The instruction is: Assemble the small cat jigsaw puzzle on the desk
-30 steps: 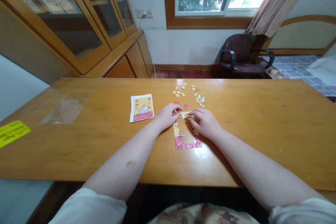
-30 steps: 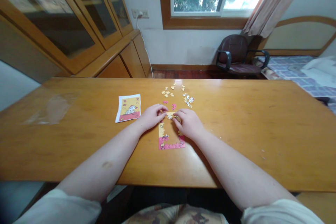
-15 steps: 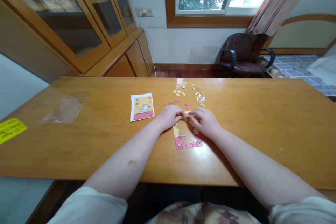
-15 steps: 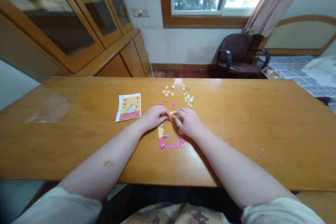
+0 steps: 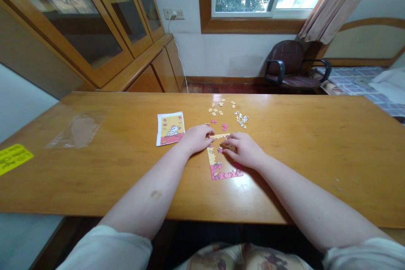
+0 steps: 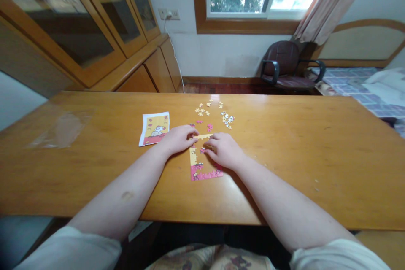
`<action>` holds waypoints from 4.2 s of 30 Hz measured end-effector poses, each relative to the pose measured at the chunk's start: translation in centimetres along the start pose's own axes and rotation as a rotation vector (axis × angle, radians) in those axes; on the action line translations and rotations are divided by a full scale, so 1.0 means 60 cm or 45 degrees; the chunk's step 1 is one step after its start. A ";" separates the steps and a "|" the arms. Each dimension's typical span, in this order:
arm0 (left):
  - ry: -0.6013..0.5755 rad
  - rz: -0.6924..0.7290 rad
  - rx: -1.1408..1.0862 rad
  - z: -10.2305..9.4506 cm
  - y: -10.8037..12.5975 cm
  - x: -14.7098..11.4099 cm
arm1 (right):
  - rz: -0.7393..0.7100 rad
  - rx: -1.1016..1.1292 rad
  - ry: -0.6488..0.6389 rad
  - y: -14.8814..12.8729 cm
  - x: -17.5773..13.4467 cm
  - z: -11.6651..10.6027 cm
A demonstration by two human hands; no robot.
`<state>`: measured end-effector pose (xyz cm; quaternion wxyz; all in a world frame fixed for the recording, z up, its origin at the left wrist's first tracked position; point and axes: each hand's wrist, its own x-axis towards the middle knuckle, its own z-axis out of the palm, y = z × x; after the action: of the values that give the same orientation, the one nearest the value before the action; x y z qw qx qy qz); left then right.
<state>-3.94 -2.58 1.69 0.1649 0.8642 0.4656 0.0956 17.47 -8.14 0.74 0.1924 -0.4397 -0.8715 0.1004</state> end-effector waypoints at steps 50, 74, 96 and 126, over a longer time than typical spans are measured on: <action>0.080 -0.092 -0.020 0.006 -0.011 0.010 | -0.170 0.066 -0.352 -0.008 -0.019 -0.044; 0.287 -0.402 0.168 0.016 -0.027 0.010 | -0.252 0.141 -0.414 -0.008 -0.016 -0.045; 0.219 -0.325 0.155 0.008 -0.025 0.015 | -0.177 0.101 -0.253 -0.002 -0.015 -0.041; -0.248 -0.121 -0.973 0.011 0.019 0.000 | 0.012 -0.190 0.035 -0.012 -0.014 -0.004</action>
<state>-2.88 -3.30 1.50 0.5224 0.7230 0.4181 0.1717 17.50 -9.26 1.03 0.1706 -0.4582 -0.8718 0.0301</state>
